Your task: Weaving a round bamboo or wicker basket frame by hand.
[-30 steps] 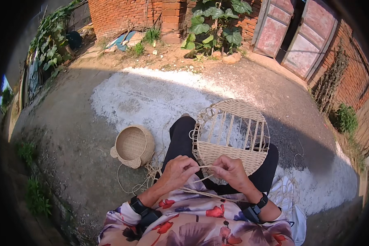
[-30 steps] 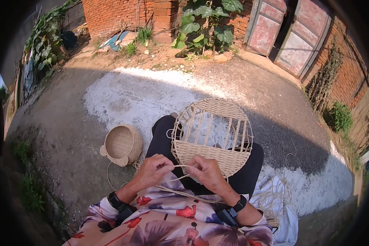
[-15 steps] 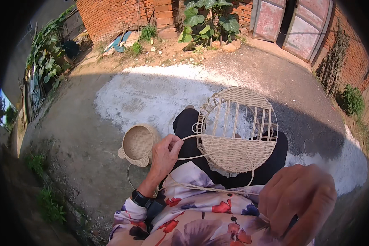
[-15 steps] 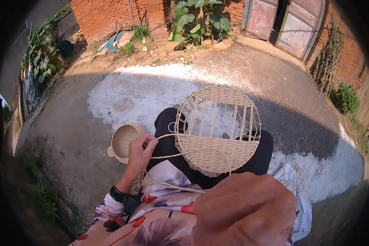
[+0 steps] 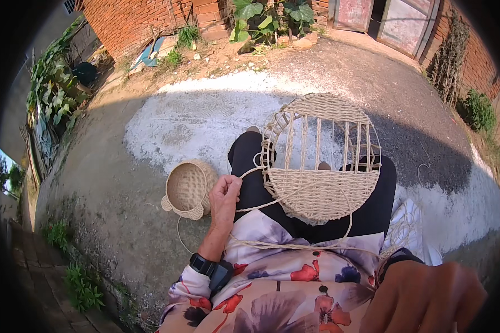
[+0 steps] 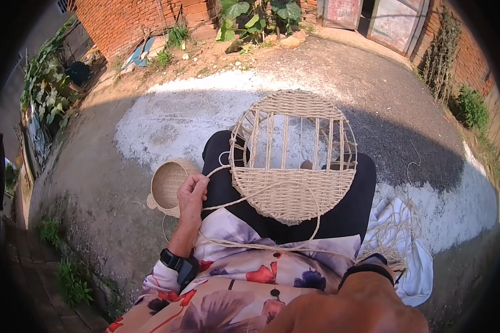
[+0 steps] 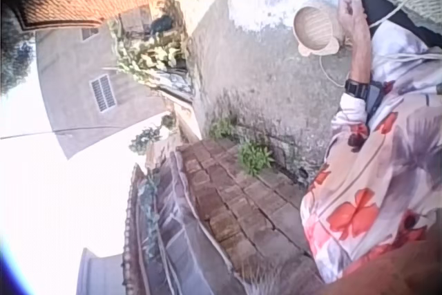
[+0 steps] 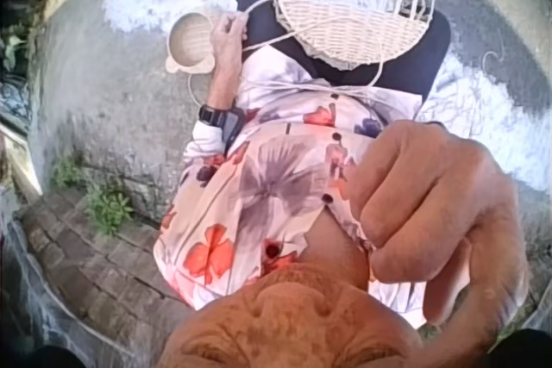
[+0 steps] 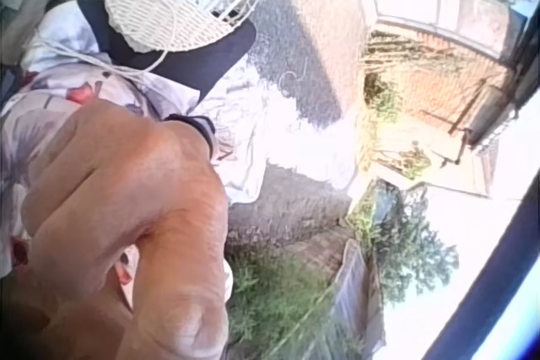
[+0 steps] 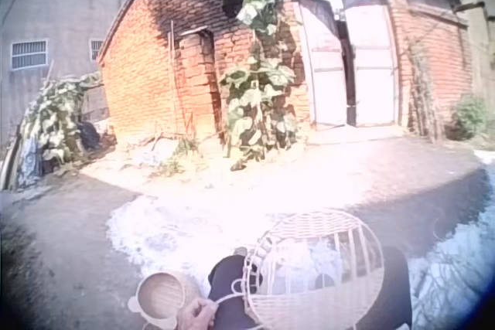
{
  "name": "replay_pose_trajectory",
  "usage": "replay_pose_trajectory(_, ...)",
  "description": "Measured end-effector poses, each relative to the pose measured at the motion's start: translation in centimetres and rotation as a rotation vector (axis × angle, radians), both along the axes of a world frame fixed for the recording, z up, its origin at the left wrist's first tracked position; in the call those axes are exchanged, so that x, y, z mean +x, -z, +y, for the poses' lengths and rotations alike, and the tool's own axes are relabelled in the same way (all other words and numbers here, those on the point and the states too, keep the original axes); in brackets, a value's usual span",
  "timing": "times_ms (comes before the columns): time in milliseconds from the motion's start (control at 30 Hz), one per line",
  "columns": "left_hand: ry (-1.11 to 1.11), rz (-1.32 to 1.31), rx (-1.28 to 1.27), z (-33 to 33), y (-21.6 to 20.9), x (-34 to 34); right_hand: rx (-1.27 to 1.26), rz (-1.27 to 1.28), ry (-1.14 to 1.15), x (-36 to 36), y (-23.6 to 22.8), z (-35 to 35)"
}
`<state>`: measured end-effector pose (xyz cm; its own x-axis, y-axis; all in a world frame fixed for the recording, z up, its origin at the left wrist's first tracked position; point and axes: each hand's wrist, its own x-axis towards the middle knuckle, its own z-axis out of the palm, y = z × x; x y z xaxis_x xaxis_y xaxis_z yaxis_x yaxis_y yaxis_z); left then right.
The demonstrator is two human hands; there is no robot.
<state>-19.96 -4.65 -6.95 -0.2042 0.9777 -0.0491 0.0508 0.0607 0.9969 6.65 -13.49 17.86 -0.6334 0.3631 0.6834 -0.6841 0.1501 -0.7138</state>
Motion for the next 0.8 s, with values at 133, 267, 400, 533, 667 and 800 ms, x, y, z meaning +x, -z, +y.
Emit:
replay_pose_trajectory(133, -0.033, -0.040, -0.001, 0.10, 0.32, 0.14, 0.000, 0.011, -0.004, -0.03, 0.06, -0.22)
replay_pose_trajectory(267, -0.081, -0.128, 0.028, -0.16, 0.25, 0.26, -0.001, 0.022, -0.005, 0.11, 0.08, -0.23)
replay_pose_trajectory(400, -0.091, -0.162, 0.056, -0.06, 0.26, 0.39, 0.000, 0.028, -0.003, 0.10, 0.06, -0.41)
replay_pose_trajectory(533, -0.115, -0.253, 0.090, -0.33, 0.85, -0.05, 0.002, 0.036, 0.005, 0.22, 0.16, -0.59)
replay_pose_trajectory(667, -0.115, -0.280, 0.133, -0.45, 1.00, 0.09, 0.007, 0.029, 0.015, 0.12, 0.30, -0.96)
replay_pose_trajectory(800, -0.116, -0.268, 0.129, -0.41, 0.70, 0.31, 0.006, 0.032, 0.028, 0.39, 0.40, -0.73)
